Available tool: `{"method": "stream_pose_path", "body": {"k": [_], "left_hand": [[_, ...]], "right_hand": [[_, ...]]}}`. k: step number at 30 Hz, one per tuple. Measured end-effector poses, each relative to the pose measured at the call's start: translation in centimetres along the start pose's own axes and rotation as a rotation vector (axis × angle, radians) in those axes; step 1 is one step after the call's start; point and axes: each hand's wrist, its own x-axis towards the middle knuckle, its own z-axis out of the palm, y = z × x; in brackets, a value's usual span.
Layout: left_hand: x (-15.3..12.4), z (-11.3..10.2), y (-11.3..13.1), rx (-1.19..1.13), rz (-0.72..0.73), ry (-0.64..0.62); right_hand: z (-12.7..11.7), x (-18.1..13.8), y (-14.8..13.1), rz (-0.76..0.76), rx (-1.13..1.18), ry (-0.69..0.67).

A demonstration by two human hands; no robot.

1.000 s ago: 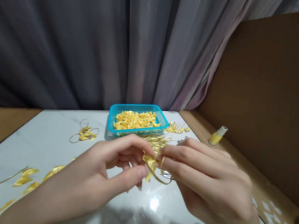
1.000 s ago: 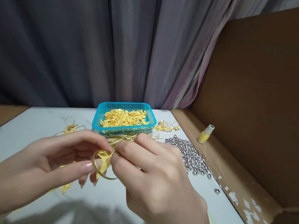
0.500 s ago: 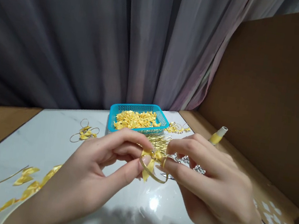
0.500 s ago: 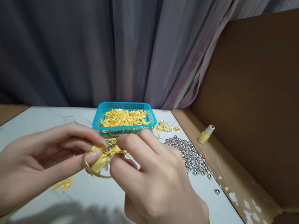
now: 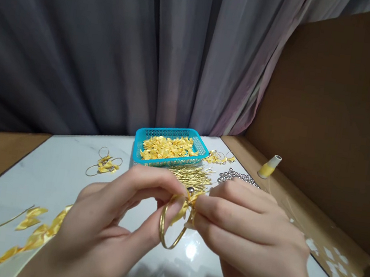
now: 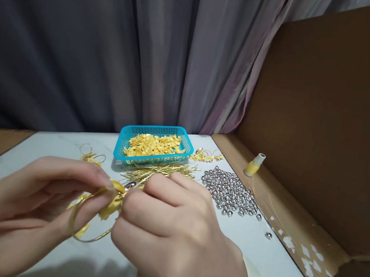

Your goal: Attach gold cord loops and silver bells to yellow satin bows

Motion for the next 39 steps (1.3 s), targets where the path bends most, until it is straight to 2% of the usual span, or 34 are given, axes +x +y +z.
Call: {"method": "stream_pose_path", "body": {"k": [4, 8, 9, 12, 16, 21, 26, 30, 32, 37, 39], "left_hand": [[-0.2, 0.0, -0.1, -0.002, 0.013, 0.060], [-0.2, -0.1, -0.2, -0.053, 0.020, 0.073], [-0.2, -0.1, -0.3, -0.066, 0.025, 0.075], [-0.1, -0.2, -0.5, -0.103, 0.055, 0.058], [0.0, -0.3, -0.7, -0.153, 0.083, -0.059], [0.1, 0.2, -0.6, -0.168, 0.067, -0.021], [0.3, -0.1, -1.2, -0.137, 0.063, -0.209], [0.3, -0.2, -1.0, -0.153, 0.012, -0.180], [0.5, -0.1, -0.5, -0.215, -0.081, -0.171], [2.0, 0.2, 0.1, -0.462, -0.437, -0.312], [2.7, 0.3, -0.1, -0.479, -0.523, -0.367]], "right_hand": [[-1.7, 0.0, 0.5, 0.069, 0.066, -0.007], [-3.5, -0.3, 1.4, 0.332, 0.158, 0.146], [-3.6, -0.3, 1.8, 0.401, 0.218, 0.141], [-2.8, 0.1, 3.0, 0.568, 0.464, 0.003], [-0.6, 0.7, 4.5, 0.613, 0.964, -0.136], [0.6, 0.5, 5.0, 0.644, 1.358, -0.267], [0.3, 0.4, 5.0, 0.723, 1.397, -0.300], [-0.1, 0.6, 4.9, 0.693, 1.357, -0.253], [-0.3, 0.6, 4.7, 0.673, 1.317, -0.227], [-0.7, 0.6, 4.1, 0.618, 1.177, -0.202], [-0.8, 0.6, 3.9, 0.575, 1.108, -0.203]]}}
